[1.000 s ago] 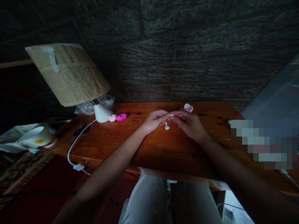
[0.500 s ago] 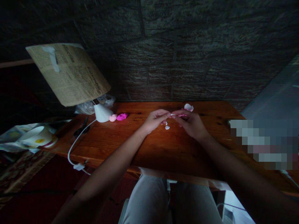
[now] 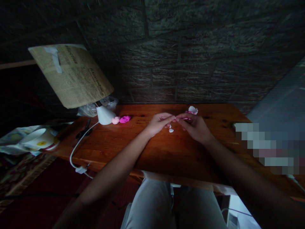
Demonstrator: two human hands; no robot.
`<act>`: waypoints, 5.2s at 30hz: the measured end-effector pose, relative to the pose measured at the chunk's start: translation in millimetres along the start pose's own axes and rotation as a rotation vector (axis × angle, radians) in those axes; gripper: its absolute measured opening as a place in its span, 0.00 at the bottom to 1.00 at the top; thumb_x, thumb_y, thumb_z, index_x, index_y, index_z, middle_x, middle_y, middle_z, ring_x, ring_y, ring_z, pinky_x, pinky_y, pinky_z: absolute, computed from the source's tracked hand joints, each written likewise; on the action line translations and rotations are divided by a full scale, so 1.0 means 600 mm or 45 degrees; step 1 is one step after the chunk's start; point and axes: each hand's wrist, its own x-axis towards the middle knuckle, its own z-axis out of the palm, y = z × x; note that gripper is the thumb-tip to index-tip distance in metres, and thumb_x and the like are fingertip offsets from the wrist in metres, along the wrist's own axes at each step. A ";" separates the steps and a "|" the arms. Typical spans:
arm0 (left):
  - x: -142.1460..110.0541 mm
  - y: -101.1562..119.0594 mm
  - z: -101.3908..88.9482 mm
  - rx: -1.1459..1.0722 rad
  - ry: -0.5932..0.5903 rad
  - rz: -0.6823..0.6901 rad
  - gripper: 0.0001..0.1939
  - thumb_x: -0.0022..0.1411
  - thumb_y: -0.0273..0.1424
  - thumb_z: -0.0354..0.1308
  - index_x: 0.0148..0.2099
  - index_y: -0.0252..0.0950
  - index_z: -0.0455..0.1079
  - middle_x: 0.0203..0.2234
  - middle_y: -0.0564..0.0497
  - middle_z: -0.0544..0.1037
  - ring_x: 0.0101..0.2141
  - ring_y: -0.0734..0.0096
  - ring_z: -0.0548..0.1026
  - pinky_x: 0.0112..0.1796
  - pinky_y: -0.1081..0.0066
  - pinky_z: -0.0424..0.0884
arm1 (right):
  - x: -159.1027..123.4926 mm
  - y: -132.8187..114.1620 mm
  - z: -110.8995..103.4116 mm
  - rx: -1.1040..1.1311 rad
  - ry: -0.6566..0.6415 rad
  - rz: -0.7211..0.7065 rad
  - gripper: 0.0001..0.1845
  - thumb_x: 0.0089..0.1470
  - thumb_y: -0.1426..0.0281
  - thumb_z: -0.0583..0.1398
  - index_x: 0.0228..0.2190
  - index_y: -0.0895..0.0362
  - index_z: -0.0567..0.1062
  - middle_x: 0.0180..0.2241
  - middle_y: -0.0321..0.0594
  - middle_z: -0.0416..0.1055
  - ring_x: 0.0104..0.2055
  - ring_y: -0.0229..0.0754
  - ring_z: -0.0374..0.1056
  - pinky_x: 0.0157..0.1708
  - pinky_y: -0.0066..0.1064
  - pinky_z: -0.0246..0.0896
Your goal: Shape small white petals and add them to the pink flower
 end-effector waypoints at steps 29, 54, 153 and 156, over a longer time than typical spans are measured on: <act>0.002 -0.004 0.000 0.069 0.040 -0.021 0.26 0.51 0.54 0.68 0.32 0.32 0.79 0.26 0.50 0.79 0.23 0.81 0.65 0.25 0.75 0.59 | -0.006 0.000 0.000 -0.303 0.030 -0.219 0.18 0.58 0.51 0.63 0.36 0.52 0.84 0.31 0.43 0.82 0.30 0.46 0.75 0.26 0.35 0.66; 0.003 -0.005 -0.002 -0.017 0.075 -0.048 0.22 0.54 0.48 0.68 0.37 0.33 0.78 0.30 0.50 0.80 0.23 0.82 0.66 0.25 0.75 0.59 | -0.006 0.007 0.001 -0.217 0.102 -0.136 0.17 0.56 0.54 0.65 0.37 0.54 0.85 0.29 0.40 0.82 0.18 0.37 0.66 0.20 0.32 0.61; 0.001 -0.022 -0.004 0.520 0.118 0.327 0.09 0.62 0.35 0.64 0.40 0.35 0.80 0.35 0.47 0.84 0.35 0.70 0.79 0.37 0.72 0.70 | -0.004 0.011 -0.002 -0.262 0.068 -0.097 0.17 0.56 0.54 0.63 0.36 0.54 0.82 0.32 0.41 0.81 0.18 0.37 0.66 0.20 0.32 0.63; 0.002 -0.024 -0.005 0.504 0.133 0.314 0.09 0.62 0.35 0.65 0.39 0.34 0.80 0.35 0.46 0.85 0.36 0.70 0.79 0.37 0.72 0.70 | -0.004 0.010 -0.002 -0.270 0.058 -0.097 0.16 0.56 0.55 0.63 0.35 0.55 0.81 0.31 0.41 0.81 0.17 0.37 0.66 0.20 0.32 0.63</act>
